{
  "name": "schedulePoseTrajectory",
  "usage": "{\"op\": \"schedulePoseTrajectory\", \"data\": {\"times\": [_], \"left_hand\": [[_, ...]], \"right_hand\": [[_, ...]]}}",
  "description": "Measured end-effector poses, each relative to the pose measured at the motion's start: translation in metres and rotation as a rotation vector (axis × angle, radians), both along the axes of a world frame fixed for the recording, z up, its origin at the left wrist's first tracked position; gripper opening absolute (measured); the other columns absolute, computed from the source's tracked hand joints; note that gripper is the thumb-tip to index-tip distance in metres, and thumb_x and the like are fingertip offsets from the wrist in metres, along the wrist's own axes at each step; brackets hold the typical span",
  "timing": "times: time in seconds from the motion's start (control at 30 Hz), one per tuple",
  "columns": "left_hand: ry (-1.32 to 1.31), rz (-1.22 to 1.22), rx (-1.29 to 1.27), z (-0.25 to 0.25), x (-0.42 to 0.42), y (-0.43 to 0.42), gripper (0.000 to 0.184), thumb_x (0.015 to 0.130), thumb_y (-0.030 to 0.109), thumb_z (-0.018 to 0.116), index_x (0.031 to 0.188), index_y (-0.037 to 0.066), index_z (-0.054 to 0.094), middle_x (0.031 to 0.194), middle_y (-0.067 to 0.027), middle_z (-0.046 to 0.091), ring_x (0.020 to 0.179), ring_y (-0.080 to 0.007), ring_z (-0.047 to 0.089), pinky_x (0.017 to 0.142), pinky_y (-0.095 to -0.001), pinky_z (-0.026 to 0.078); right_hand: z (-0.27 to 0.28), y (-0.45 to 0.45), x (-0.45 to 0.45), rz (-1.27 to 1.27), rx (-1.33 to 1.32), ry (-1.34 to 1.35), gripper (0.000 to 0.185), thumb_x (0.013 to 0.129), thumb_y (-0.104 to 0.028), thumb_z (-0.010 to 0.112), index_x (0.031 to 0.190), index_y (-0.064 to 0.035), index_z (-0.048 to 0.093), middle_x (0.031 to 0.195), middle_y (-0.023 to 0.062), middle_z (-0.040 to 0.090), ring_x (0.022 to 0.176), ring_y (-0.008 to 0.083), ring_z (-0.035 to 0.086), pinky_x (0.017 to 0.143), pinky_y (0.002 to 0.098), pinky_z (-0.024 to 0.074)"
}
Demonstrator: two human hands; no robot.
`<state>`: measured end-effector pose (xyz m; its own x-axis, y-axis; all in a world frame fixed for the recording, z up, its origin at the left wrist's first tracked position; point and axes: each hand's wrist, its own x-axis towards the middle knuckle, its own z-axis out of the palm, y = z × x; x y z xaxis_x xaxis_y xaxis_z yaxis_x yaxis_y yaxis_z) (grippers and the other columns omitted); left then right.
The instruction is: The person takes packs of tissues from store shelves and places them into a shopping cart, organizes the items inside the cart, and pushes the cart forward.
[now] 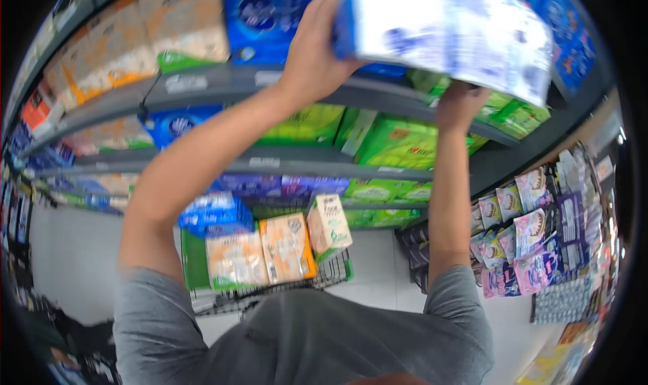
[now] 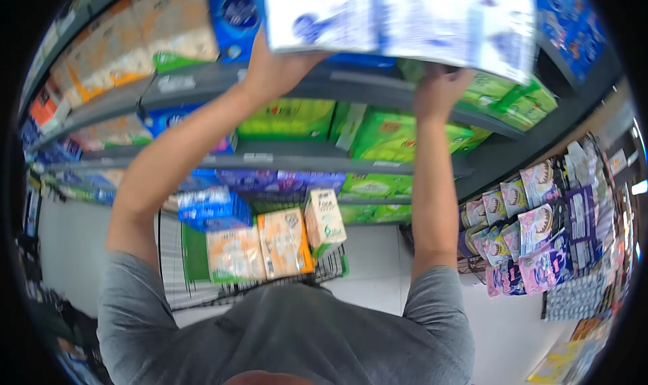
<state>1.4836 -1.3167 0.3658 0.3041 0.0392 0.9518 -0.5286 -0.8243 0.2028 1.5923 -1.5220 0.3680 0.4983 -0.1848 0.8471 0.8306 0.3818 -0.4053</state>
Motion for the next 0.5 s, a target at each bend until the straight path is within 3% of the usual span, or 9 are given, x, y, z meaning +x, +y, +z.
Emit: {"op": "schedulePoseTrajectory", "data": {"times": [0.03,0.07,0.13,0.17,0.23,0.33,0.4,0.43,0.5], "left_hand": [[-0.095,0.021,0.021,0.020,-0.018,-0.007,0.075,0.062,0.022,0.081,0.124,0.002,0.045,0.113,-0.0180,0.057,0.097,-0.0320,0.058,0.082,-0.0366,0.048],[-0.333,0.058,0.184,0.042,-0.026,-0.007,0.087,0.057,0.028,0.084,0.127,0.000,0.042,0.115,-0.0192,0.056,0.103,-0.0319,0.056,0.088,-0.0364,0.045],[-0.505,0.115,0.324,0.062,-0.052,0.002,0.099,0.052,0.033,0.087,0.130,-0.002,0.038,0.117,-0.0204,0.055,0.109,-0.0319,0.054,0.094,-0.0362,0.042],[-0.479,0.130,0.366,0.063,-0.066,0.005,0.100,0.051,0.035,0.087,0.129,-0.003,0.038,0.116,-0.0203,0.055,0.107,-0.0320,0.055,0.093,-0.0365,0.043],[-0.434,0.137,0.462,0.060,-0.090,0.007,0.100,0.050,0.037,0.087,0.128,-0.003,0.039,0.113,-0.0200,0.056,0.104,-0.0321,0.056,0.090,-0.0370,0.045],[-0.131,0.012,0.491,0.037,-0.144,0.014,0.099,0.049,0.039,0.087,0.126,-0.003,0.041,0.113,-0.0202,0.055,0.101,-0.0296,0.058,0.087,-0.0358,0.046],[-0.049,0.054,0.559,0.007,-0.160,0.019,0.095,0.049,0.039,0.087,0.123,-0.002,0.044,0.108,-0.0186,0.057,0.100,-0.0276,0.058,0.086,-0.0329,0.046],[-0.083,0.059,0.393,-0.035,-0.141,0.038,0.077,0.059,0.023,0.080,0.122,-0.001,0.045,0.108,-0.0159,0.057,0.099,-0.0256,0.057,0.084,-0.0331,0.046],[0.654,0.113,0.202,-0.072,-0.192,0.024,0.088,0.053,0.037,0.082,0.126,0.007,0.044,0.113,-0.0160,0.053,0.102,-0.0363,0.052,0.084,-0.0405,0.045]], "right_hand": [[-0.008,-0.018,0.023,-0.560,-0.376,-0.290,0.034,0.083,0.001,0.053,0.116,0.0013,0.048,0.110,0.0095,0.055,0.099,0.0173,0.052,0.089,0.0330,0.0418],[0.002,-0.018,0.018,-0.220,-0.194,-0.190,0.023,0.073,0.011,0.056,0.092,0.0002,0.062,0.104,0.0149,0.054,0.098,0.0258,0.053,0.086,0.0370,0.0426],[0.018,-0.008,-0.023,0.662,0.222,0.205,0.025,0.087,-0.017,0.045,0.098,-0.0025,0.062,0.102,0.0118,0.061,0.100,0.0252,0.054,0.087,0.0410,0.0412],[0.011,-0.015,-0.017,0.678,0.035,0.164,0.039,0.086,-0.029,0.039,0.109,-0.0045,0.058,0.110,0.0108,0.060,0.105,0.0270,0.053,0.092,0.0496,0.0367],[0.002,-0.013,-0.038,0.857,-0.030,0.175,0.042,0.082,-0.027,0.044,0.117,-0.0058,0.054,0.114,0.0122,0.058,0.109,0.0293,0.051,0.096,0.0566,0.0304],[-0.056,0.001,-0.085,0.994,-0.004,0.374,0.047,0.077,-0.024,0.047,0.119,-0.0065,0.053,0.119,0.0126,0.056,0.111,0.0311,0.050,0.098,0.0578,0.0283],[-0.128,0.004,-0.101,1.098,-0.068,0.450,0.039,0.073,-0.010,0.050,0.112,-0.0084,0.055,0.116,0.0105,0.055,0.102,0.0298,0.053,0.087,0.0489,0.0422],[-0.156,0.009,-0.124,1.139,-0.028,0.602,0.037,0.071,-0.005,0.053,0.108,-0.0091,0.055,0.113,0.0092,0.056,0.099,0.0287,0.054,0.083,0.0446,0.0455],[-0.213,0.022,-0.172,1.150,0.075,0.898,0.028,0.072,-0.005,0.056,0.101,-0.0086,0.058,0.098,0.0078,0.060,0.098,0.0248,0.055,0.086,0.0451,0.0440]]}}
